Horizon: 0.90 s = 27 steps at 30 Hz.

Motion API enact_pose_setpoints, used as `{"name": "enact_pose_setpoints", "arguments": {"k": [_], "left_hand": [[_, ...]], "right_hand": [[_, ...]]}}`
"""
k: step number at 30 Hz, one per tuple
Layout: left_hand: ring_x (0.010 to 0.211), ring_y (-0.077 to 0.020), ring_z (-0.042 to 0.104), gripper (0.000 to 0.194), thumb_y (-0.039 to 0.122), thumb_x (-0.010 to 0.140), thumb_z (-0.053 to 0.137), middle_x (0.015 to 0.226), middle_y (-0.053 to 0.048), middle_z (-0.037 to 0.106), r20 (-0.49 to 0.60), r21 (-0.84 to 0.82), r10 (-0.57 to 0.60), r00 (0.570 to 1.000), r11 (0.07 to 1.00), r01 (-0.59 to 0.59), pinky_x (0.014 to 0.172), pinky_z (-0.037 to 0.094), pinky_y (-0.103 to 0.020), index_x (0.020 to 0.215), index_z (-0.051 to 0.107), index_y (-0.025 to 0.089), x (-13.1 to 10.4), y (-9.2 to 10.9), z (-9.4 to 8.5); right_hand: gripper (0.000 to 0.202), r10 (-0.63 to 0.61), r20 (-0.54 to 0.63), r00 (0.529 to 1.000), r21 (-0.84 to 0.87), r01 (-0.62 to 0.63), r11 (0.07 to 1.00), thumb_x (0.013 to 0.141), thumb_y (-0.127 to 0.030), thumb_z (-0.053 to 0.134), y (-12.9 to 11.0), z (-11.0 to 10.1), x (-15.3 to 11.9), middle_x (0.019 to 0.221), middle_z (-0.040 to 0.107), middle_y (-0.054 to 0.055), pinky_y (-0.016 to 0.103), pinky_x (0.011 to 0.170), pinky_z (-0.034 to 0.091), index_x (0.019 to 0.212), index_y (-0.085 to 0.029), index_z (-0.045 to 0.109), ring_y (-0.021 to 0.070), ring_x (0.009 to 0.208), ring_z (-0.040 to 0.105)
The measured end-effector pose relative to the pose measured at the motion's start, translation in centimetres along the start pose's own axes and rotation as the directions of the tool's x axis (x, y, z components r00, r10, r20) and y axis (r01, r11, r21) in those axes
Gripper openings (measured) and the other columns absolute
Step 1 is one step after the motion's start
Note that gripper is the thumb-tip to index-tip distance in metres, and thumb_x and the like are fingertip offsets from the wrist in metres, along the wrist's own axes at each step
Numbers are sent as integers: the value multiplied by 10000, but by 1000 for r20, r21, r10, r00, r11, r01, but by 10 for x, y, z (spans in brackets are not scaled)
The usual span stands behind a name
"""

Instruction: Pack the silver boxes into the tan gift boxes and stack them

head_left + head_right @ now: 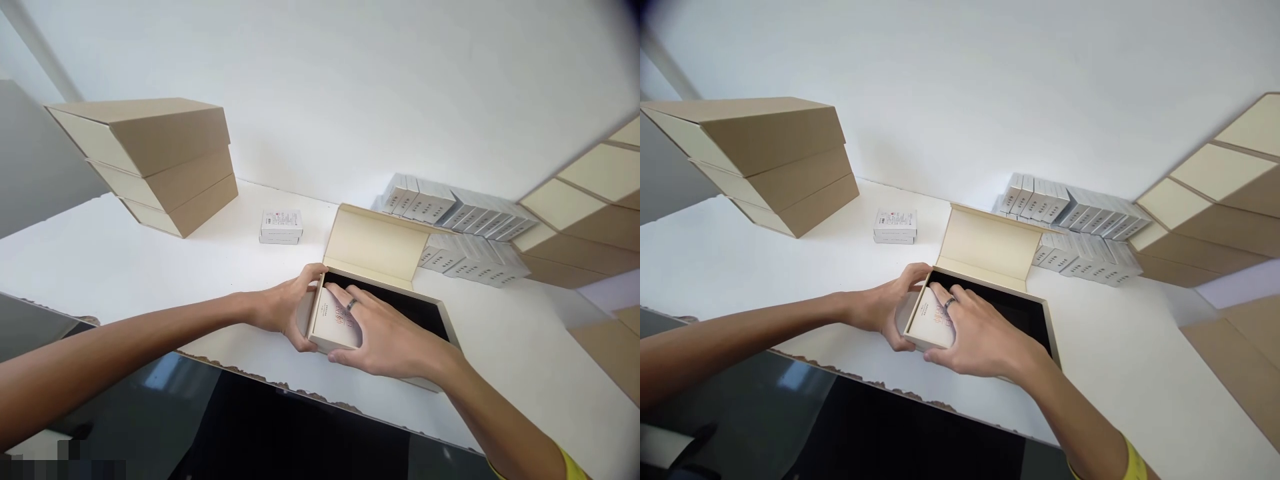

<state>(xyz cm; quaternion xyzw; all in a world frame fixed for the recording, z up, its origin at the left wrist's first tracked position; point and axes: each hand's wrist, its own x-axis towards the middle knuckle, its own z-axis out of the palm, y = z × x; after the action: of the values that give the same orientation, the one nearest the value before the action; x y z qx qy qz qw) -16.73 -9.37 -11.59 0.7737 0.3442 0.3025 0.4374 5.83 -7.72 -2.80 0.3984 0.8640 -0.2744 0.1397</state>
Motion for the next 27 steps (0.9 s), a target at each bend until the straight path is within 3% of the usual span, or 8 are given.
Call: {"name": "enact_pose_setpoints", "arguments": {"k": [5,7,9,13,16,18,23,27], "left_hand": [[1499,-359,240,1159,362,586,920,1521,-186,259,16,4,-45,999,999,45,1169,349,-587,1429,128,300,-8,8,-4],[1507,-362,234,1198,433,562,933,1564,-191,243,51,80,-81,995,994,77,1181,337,-579,1454,144,301,-13,18,-17],[1453,-356,353,1236,508,523,937,1574,-179,284,29,233,-147,989,963,136,1151,391,-528,1469,168,308,-15,31,-39],[1323,-404,488,1053,637,625,828,1440,-201,473,-256,480,-297,920,787,388,1093,386,-589,1439,276,260,-4,45,-104],[1356,-502,401,1081,594,496,885,1450,-244,448,-375,482,-358,855,713,510,1072,318,-691,1361,354,222,9,30,-146],[1314,-478,457,1056,524,437,905,1404,-230,500,-401,438,-402,823,705,558,1034,385,-655,1295,367,222,14,13,-162],[1247,-342,542,839,467,536,850,1250,-171,563,-489,305,-317,813,811,500,980,488,-506,1129,305,234,11,-1,-173],[1156,-249,606,697,480,675,737,1231,-91,529,-590,221,-77,804,942,252,916,530,-430,1116,237,277,21,51,-167]], "right_hand": [[1081,-75,-14,997,7,75,997,767,-714,643,0,-1,0,1296,516,128,472,995,460,1609,-225,173,307,1200,491],[1090,-86,-29,996,-2,85,996,764,-712,648,1,-1,-1,1299,519,140,478,1001,453,1610,-212,176,318,1204,493],[1088,-91,-41,995,-18,90,996,766,-684,661,1,0,-2,1364,495,162,500,1048,417,1612,-207,172,352,1281,453],[1116,-104,-27,994,-20,103,994,758,-679,670,3,0,-4,1485,414,197,526,1114,354,1617,-185,155,401,1404,340],[1126,-102,-29,994,1,103,995,759,-681,671,3,0,-5,1500,409,191,506,1125,357,1619,-191,135,382,1415,343],[1136,-90,-19,996,6,91,996,762,-699,658,3,1,-5,1530,377,187,504,1151,332,1621,-192,115,373,1443,307],[1106,-68,-25,997,-2,68,998,768,-681,655,5,2,-4,1531,391,173,526,1121,388,1622,-227,119,390,1437,332],[1005,-97,-130,987,-105,84,991,830,-627,631,7,9,-3,1540,385,186,576,1076,435,1617,-211,166,421,1417,359]]}}
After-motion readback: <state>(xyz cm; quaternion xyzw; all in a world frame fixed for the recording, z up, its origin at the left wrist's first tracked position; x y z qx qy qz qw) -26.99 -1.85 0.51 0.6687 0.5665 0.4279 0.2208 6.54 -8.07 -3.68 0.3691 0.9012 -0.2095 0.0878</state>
